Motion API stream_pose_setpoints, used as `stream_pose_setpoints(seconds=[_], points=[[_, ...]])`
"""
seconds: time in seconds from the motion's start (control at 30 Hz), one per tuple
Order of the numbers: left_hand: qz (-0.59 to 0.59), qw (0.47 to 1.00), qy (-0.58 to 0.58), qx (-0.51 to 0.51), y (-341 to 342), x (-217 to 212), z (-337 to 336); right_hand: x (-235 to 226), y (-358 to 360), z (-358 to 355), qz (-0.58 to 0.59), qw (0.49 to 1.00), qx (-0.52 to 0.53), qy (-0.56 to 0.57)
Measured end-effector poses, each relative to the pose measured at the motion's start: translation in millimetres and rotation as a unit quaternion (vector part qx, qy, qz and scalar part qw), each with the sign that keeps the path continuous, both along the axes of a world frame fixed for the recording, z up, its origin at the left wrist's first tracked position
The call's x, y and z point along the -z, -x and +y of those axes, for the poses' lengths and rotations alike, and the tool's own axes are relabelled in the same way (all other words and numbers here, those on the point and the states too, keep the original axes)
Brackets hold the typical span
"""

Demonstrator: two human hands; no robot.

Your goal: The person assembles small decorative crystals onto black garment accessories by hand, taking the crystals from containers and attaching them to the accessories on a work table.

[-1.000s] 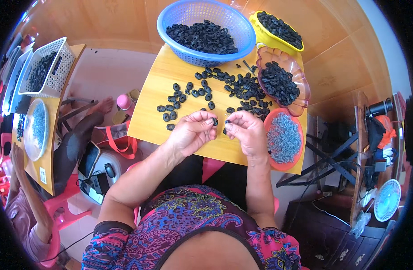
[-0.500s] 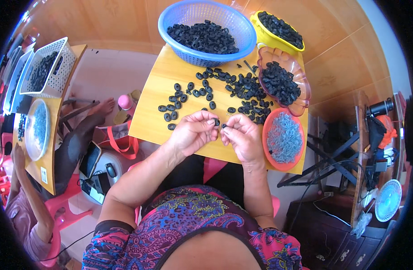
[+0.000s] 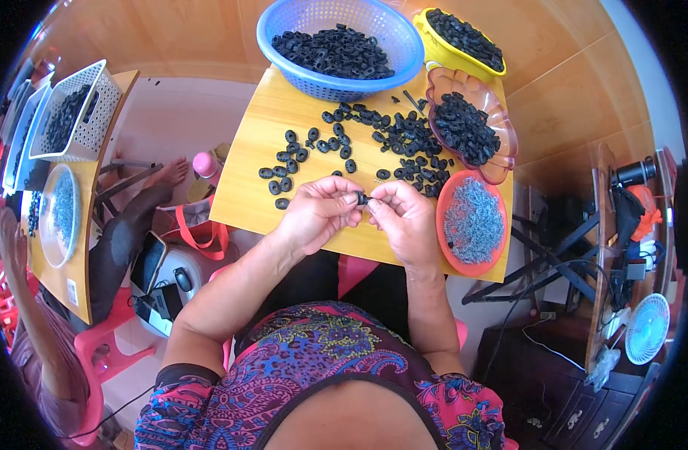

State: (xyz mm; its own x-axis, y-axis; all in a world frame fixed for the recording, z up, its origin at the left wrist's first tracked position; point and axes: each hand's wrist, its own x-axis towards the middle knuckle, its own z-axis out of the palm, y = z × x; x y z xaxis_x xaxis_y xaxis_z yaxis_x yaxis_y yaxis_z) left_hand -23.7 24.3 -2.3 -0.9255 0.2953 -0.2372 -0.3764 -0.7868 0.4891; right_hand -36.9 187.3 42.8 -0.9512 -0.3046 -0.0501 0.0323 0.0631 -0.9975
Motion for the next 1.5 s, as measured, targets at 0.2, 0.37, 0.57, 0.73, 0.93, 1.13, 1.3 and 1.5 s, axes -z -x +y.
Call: stream_pose_setpoints(seconds=[0.2,0.37,0.57,0.73,0.93,1.13,1.3,1.5], points=[[0.036,0.997,0.062,-0.011,-2.2,-0.9,2.4,4.6,3.0,4.0,-0.009,1.000,-0.017,-0.011],[0.120,0.960,0.248,-0.046,-2.4,-3.9,3.8,3.0,2.7,2.4,0.042,0.998,-0.046,-0.030],[0.136,0.950,0.278,-0.033,-1.8,-1.7,2.6,-6.3,0.1,1.6,0.137,0.973,-0.073,-0.170],[0.147,0.927,0.346,0.001,-0.6,-11.0,2.7,-2.7,5.3,13.6,-0.016,0.996,-0.079,-0.029],[0.141,0.956,0.257,0.010,-6.0,-7.6,5.9,16.6,3.0,29.9,-0.010,0.993,-0.116,0.027],[0.156,0.950,0.270,0.014,-12.3,-8.7,13.1,14.8,1.1,28.6,-0.045,0.990,-0.132,0.033],[0.172,0.925,0.338,0.018,-10.0,-7.8,17.8,7.0,-0.8,31.2,-0.025,0.994,-0.088,-0.057],[0.181,0.871,0.451,-0.069,-6.5,-0.1,13.8,-27.5,49.1,74.6,0.102,0.986,0.062,-0.117]])
